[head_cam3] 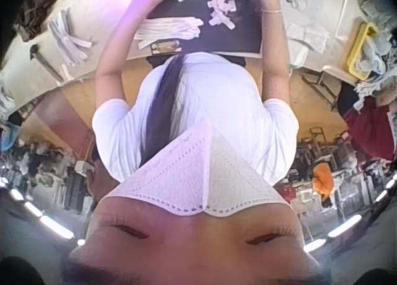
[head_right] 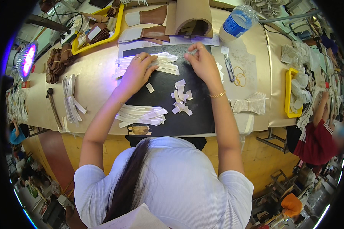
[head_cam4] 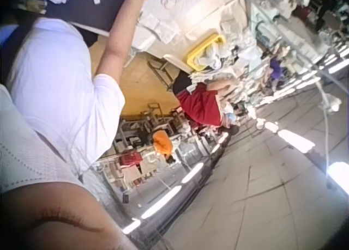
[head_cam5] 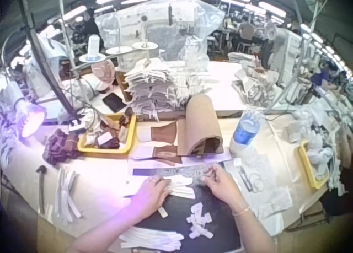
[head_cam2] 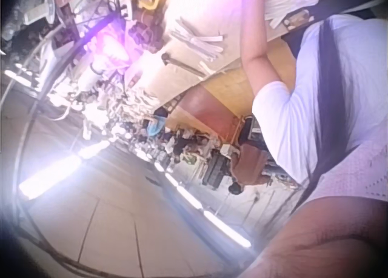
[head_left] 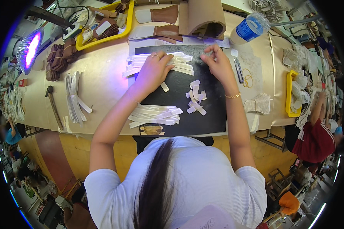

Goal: The person repeatedly folds small white fabric strips into compact shapes and stacks them on a black mat. The person also handles a clear plastic bag and a rubber band, placing the bag aside and using the band to secure a bundle of strips.

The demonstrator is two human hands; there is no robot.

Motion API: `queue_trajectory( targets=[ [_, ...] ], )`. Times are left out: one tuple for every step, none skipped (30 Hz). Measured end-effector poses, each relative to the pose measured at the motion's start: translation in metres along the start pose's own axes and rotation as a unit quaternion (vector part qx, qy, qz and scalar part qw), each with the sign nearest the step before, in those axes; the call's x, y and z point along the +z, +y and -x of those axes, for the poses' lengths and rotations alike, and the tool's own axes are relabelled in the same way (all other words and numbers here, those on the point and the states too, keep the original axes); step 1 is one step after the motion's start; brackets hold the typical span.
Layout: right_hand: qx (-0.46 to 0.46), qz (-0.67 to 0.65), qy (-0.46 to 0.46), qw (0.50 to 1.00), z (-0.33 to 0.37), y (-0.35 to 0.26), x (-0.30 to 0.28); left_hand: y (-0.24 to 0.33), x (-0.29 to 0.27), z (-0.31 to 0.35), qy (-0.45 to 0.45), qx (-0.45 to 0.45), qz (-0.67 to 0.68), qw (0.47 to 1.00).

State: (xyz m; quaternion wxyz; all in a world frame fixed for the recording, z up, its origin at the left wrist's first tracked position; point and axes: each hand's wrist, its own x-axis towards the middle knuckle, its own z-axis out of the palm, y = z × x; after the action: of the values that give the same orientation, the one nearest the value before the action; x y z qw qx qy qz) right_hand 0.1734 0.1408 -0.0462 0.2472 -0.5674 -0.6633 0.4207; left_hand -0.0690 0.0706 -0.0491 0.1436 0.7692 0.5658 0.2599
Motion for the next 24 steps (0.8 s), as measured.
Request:
queue_trajectory(
  targets=[
    [0.007,0.013,-0.044,0.999,0.013,-0.005,-0.012,0.000,0.000,-0.003,0.006,-0.001,-0.019,1.000],
    [0.013,0.025,-0.088,0.996,0.026,-0.009,-0.019,-0.001,0.000,-0.005,0.013,-0.003,-0.038,0.999],
    [-0.036,0.047,-0.103,0.993,0.039,-0.011,-0.020,-0.003,0.004,-0.007,0.019,-0.010,-0.046,0.999],
    [-0.083,0.069,-0.117,0.987,0.051,-0.014,-0.020,-0.004,0.004,-0.009,0.005,-0.020,-0.045,0.999],
    [-0.130,0.091,-0.132,0.978,0.060,-0.016,-0.020,-0.004,0.003,-0.011,-0.008,-0.030,-0.045,0.999],
    [-0.132,0.105,-0.131,0.977,0.068,-0.018,-0.018,-0.004,0.002,-0.013,-0.023,-0.041,-0.046,0.998],
    [-0.135,0.118,-0.131,0.975,0.074,-0.020,-0.015,-0.003,0.002,-0.015,-0.030,-0.046,-0.043,0.998],
    [-0.138,0.131,-0.132,0.973,0.079,-0.021,-0.013,-0.002,0.001,-0.018,-0.036,-0.052,-0.040,0.997],
    [-0.148,0.143,-0.121,0.971,0.082,-0.021,-0.011,-0.003,0.000,-0.020,-0.042,-0.059,-0.038,0.997],
    [-0.161,0.148,-0.114,0.969,0.083,-0.018,-0.008,-0.004,0.000,-0.021,-0.046,-0.064,-0.025,0.997],
    [-0.173,0.153,-0.107,0.967,0.084,-0.013,-0.004,-0.005,0.000,-0.022,-0.051,-0.070,-0.012,0.996],
    [-0.186,0.159,-0.098,0.965,0.085,-0.010,-0.002,-0.006,0.000,-0.023,-0.055,-0.075,0.001,0.996],
    [-0.190,0.153,-0.093,0.965,0.086,-0.010,-0.002,-0.006,-0.001,-0.023,-0.058,-0.071,-0.006,0.996],
    [-0.194,0.147,-0.088,0.966,0.086,-0.010,-0.001,-0.005,-0.003,-0.023,-0.062,-0.068,-0.013,0.996],
    [-0.197,0.141,-0.082,0.967,0.087,-0.010,-0.001,-0.005,-0.004,-0.022,-0.065,-0.064,-0.019,0.996],
    [-0.205,0.144,-0.085,0.964,0.087,-0.009,0.000,-0.005,-0.004,-0.022,-0.059,-0.057,-0.015,0.996],
    [-0.213,0.146,-0.088,0.962,0.086,-0.007,0.000,-0.006,-0.006,-0.020,-0.052,-0.051,-0.012,0.997],
    [-0.219,0.149,-0.089,0.960,0.087,-0.005,-0.001,-0.005,-0.009,-0.020,-0.047,-0.043,-0.008,0.998],
    [-0.217,0.144,-0.089,0.961,0.087,-0.005,-0.001,-0.003,-0.013,-0.019,-0.044,-0.063,0.021,0.997],
    [-0.216,0.140,-0.089,0.962,0.087,-0.004,0.000,0.000,-0.019,-0.016,-0.040,-0.083,0.051,0.994],
    [-0.214,0.135,-0.088,0.964,0.088,-0.004,0.000,0.005,-0.028,-0.014,-0.037,-0.101,0.081,0.991],
    [-0.205,0.126,-0.084,0.967,0.088,-0.003,-0.001,0.012,-0.040,-0.012,-0.049,-0.118,0.099,0.987],
    [-0.195,0.118,-0.079,0.970,0.089,-0.004,-0.003,0.021,-0.054,-0.008,-0.062,-0.135,0.118,0.982],
    [-0.189,0.109,-0.077,0.973,0.089,-0.004,-0.004,0.027,-0.067,-0.002,-0.072,-0.154,0.135,0.976]
  ],
)
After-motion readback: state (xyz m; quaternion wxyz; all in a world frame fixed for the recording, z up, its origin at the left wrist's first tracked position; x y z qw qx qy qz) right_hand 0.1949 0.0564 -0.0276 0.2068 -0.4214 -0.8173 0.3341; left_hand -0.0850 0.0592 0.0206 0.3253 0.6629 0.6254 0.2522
